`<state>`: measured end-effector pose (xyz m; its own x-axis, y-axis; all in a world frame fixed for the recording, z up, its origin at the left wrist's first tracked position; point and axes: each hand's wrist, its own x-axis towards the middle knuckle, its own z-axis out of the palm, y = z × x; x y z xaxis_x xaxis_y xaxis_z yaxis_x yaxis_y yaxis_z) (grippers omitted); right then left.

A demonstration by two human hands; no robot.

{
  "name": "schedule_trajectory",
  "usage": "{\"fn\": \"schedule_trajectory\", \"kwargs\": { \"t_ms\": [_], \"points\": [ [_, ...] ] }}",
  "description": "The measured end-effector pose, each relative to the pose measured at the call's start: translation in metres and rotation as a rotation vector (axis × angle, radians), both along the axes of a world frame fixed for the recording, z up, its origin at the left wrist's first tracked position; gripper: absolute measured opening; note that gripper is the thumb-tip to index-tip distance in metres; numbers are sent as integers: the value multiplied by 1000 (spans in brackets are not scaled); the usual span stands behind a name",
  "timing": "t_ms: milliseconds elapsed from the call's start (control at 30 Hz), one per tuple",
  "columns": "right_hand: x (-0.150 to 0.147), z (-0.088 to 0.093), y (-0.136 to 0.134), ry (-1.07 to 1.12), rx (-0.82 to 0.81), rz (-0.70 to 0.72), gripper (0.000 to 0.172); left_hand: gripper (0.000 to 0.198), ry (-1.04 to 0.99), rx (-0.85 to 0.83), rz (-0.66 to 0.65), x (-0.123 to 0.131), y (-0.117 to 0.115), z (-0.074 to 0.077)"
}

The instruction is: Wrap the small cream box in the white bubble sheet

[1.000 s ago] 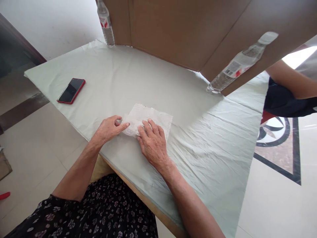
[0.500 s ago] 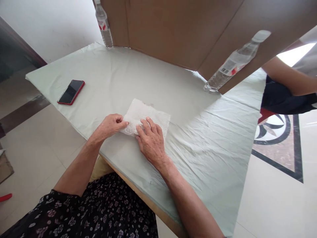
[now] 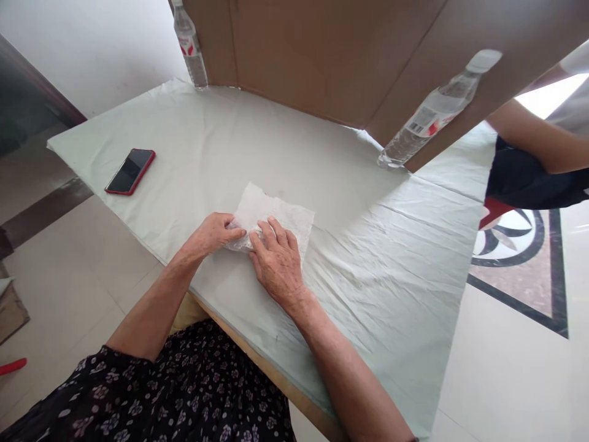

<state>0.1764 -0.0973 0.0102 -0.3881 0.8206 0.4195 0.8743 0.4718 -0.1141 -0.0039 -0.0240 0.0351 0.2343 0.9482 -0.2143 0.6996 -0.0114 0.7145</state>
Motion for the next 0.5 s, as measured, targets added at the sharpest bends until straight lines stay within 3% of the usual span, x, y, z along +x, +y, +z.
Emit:
{"fn": "schedule_trajectory", "kwargs": {
  "t_ms": [267,367,500],
  "points": [
    [-1,-1,0,-6,14,-17,31,25,220,152,35,18,-1,0],
    [-1,0,0,-10,6,-25,31,22,75,122,76,21,-2,1],
    [-2,1,0,-18,-4,-33,29,14,-291,-59,128,20,-5,4]
  ]
}}
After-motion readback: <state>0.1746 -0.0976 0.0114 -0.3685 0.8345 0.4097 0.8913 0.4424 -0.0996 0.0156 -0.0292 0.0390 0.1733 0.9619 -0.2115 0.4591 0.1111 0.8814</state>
